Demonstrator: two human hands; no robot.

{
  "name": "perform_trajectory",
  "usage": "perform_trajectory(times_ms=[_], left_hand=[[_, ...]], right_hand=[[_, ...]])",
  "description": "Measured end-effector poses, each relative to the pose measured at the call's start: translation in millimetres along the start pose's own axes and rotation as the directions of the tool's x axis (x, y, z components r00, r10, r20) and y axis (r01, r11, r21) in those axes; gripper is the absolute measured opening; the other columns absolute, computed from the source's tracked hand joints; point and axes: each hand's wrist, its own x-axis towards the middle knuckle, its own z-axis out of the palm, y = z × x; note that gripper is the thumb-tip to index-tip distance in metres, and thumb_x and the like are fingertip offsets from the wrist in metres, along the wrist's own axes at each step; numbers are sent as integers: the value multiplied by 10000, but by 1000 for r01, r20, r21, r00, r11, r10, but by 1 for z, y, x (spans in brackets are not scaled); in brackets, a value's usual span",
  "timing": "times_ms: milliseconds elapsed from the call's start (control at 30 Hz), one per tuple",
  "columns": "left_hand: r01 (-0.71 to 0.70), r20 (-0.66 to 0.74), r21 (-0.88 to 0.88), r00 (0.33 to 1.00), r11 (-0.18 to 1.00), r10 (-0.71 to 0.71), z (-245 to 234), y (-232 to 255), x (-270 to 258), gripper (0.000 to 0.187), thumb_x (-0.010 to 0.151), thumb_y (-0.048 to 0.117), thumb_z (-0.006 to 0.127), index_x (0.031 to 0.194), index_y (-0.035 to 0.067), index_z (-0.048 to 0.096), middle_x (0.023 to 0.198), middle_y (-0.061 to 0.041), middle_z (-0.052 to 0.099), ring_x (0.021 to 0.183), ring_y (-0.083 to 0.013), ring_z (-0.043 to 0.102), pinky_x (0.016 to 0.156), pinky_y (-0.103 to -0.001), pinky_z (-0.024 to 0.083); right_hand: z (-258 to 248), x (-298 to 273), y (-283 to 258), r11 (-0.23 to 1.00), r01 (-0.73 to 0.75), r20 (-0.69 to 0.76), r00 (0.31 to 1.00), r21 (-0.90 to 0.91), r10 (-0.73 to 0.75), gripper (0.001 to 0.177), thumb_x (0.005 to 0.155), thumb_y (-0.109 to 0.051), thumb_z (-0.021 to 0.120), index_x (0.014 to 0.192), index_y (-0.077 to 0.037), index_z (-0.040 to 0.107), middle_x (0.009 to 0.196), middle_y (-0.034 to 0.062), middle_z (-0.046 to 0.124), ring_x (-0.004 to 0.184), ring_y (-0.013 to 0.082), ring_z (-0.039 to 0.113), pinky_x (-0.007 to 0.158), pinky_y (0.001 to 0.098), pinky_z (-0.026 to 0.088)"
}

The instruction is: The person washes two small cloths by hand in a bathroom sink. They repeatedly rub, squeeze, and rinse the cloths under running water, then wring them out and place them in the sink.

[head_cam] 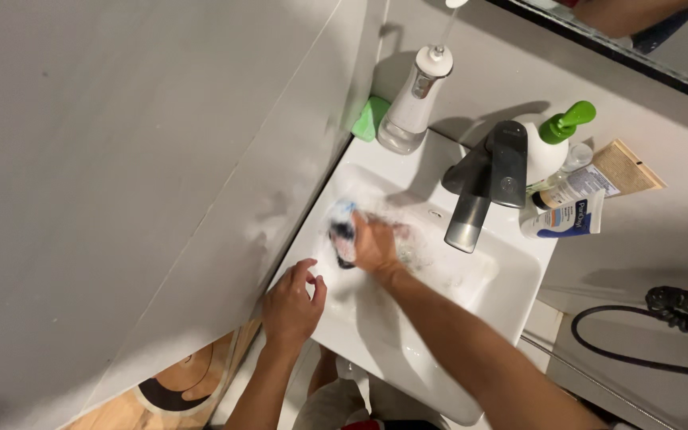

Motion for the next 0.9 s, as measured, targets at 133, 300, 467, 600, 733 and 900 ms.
perform_trajectory(times_ms=[133,300,467,600,733,900], left_hand=[[19,-10,9,1000,1000,-19,3,0,-2,265,878,229,677,1132,156,671,870,-1,735,770,-271,707,668,-435,549],[12,-92,-20,996,1000,-13,4,0,-2,215,864,227,690,1070,165,692,828,15,729,681,-238,698,626,-409,546],[60,-67,-43,996,997,-63,6,2,1,218,842,211,701,1057,177,697,795,20,722,623,-211,692,595,-396,540],[17,-120,-18,993,1000,-19,3,-1,1,186,838,202,706,1021,167,703,799,24,727,624,-207,683,577,-396,530],[25,-130,4,991,1000,-24,6,4,-6,147,849,195,704,994,173,713,788,24,721,621,-204,681,585,-391,532],[32,-119,-22,992,999,-35,3,5,2,153,844,190,701,994,161,710,783,26,729,608,-199,686,582,-392,532]], right_hand=[[-32,-10,9,983,165,-52,985,75,-162,609,922,-418,565,1421,-80,474,1263,248,636,1226,445,593,1111,583,445],[-30,-42,-14,925,371,-488,795,-77,-359,755,628,-228,657,1313,-27,410,1428,301,434,1374,470,396,1136,691,284],[3,-29,-30,961,170,-331,914,-220,-237,660,700,-395,770,1247,-75,588,1286,266,523,1203,459,467,937,701,374],[12,6,-15,967,163,-398,888,-194,-230,379,932,-359,709,1180,-85,626,1067,193,701,875,394,656,726,507,554],[1,15,-4,995,86,-314,947,44,-68,322,1058,-347,636,1221,-73,595,943,185,715,818,347,710,737,410,575],[-20,-22,-15,933,296,-579,731,-206,-361,472,823,-101,672,1267,-108,512,1339,209,634,1269,338,597,1015,585,535]])
